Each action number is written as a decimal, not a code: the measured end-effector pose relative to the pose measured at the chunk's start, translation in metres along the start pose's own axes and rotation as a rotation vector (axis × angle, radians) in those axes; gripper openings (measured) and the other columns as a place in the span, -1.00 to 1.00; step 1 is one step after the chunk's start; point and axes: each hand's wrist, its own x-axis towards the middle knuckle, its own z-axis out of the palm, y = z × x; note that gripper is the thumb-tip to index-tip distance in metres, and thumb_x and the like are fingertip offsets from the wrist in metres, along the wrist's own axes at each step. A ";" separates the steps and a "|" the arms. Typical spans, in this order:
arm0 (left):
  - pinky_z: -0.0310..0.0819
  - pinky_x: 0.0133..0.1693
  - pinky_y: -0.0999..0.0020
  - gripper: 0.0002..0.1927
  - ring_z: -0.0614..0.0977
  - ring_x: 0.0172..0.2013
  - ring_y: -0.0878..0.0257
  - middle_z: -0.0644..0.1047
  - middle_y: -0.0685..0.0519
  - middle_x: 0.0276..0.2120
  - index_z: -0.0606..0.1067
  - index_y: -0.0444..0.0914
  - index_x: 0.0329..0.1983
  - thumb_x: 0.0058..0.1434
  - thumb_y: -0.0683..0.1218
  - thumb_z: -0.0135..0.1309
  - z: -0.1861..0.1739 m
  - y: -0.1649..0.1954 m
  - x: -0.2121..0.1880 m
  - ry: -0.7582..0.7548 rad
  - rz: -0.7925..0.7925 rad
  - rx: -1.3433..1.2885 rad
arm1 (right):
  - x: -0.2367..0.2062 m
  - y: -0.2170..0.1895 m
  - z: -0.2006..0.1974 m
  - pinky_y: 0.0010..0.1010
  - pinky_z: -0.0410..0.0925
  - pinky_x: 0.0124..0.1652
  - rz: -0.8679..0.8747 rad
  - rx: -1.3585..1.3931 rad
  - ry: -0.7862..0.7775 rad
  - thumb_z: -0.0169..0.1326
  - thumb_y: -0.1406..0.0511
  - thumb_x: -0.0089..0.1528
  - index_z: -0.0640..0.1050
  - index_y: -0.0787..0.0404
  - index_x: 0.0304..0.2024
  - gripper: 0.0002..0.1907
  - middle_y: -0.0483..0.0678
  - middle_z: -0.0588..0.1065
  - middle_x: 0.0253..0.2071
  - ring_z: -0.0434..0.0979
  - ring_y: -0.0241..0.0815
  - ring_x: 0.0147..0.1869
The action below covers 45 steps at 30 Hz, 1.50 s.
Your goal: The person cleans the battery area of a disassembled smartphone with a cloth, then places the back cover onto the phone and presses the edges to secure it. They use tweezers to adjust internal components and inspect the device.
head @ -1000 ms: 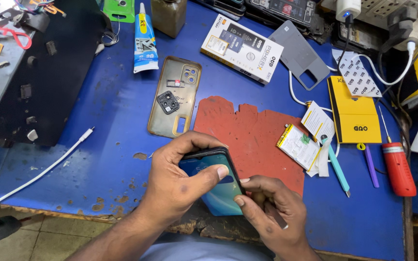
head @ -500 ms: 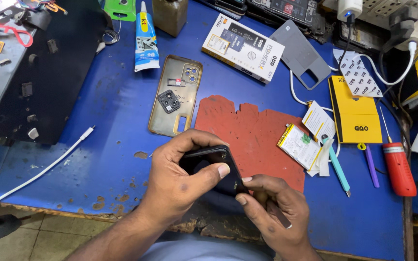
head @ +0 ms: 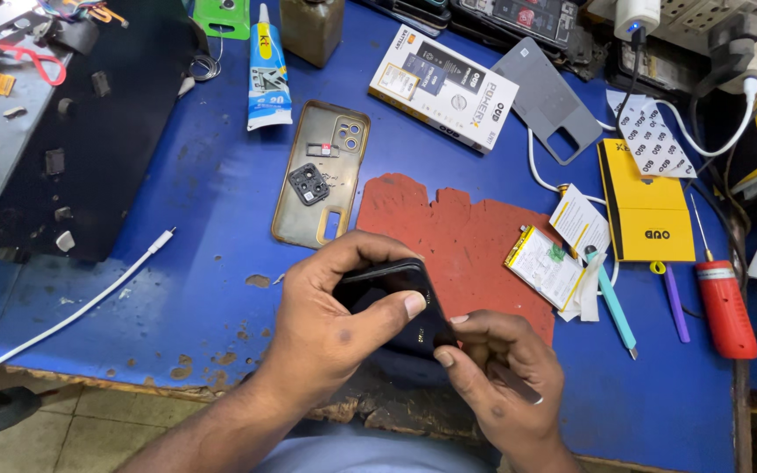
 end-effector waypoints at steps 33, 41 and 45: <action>0.62 0.08 0.33 -0.65 0.66 -0.01 0.29 0.65 -0.06 0.01 0.55 -0.37 0.14 0.29 -0.22 0.16 0.007 0.010 0.000 -0.192 0.002 -0.213 | -0.003 0.020 -0.019 -0.44 0.50 -0.14 0.138 0.087 0.068 0.24 0.50 0.18 0.55 0.45 -0.02 -0.69 0.11 0.64 -0.21 0.66 -0.22 -0.16; 0.65 0.09 0.32 -0.63 0.67 0.05 0.26 0.60 -0.12 0.18 0.49 -0.41 0.22 0.38 -0.19 0.06 0.016 0.009 -0.002 -0.188 -0.018 -0.383 | -0.001 0.024 -0.012 -0.31 0.48 -0.01 0.131 0.427 0.018 0.17 0.52 0.26 0.49 0.48 0.04 -0.70 0.16 0.59 -0.11 0.62 -0.13 -0.05; 0.64 0.04 0.37 -0.63 0.66 0.00 0.29 0.62 -0.07 0.17 0.50 -0.39 0.23 0.39 -0.17 0.05 0.015 0.014 -0.005 -0.184 -0.006 -0.266 | -0.001 0.026 -0.013 -0.30 0.49 -0.02 0.160 0.453 0.035 0.17 0.51 0.23 0.49 0.48 0.03 -0.69 0.16 0.60 -0.12 0.63 -0.12 -0.05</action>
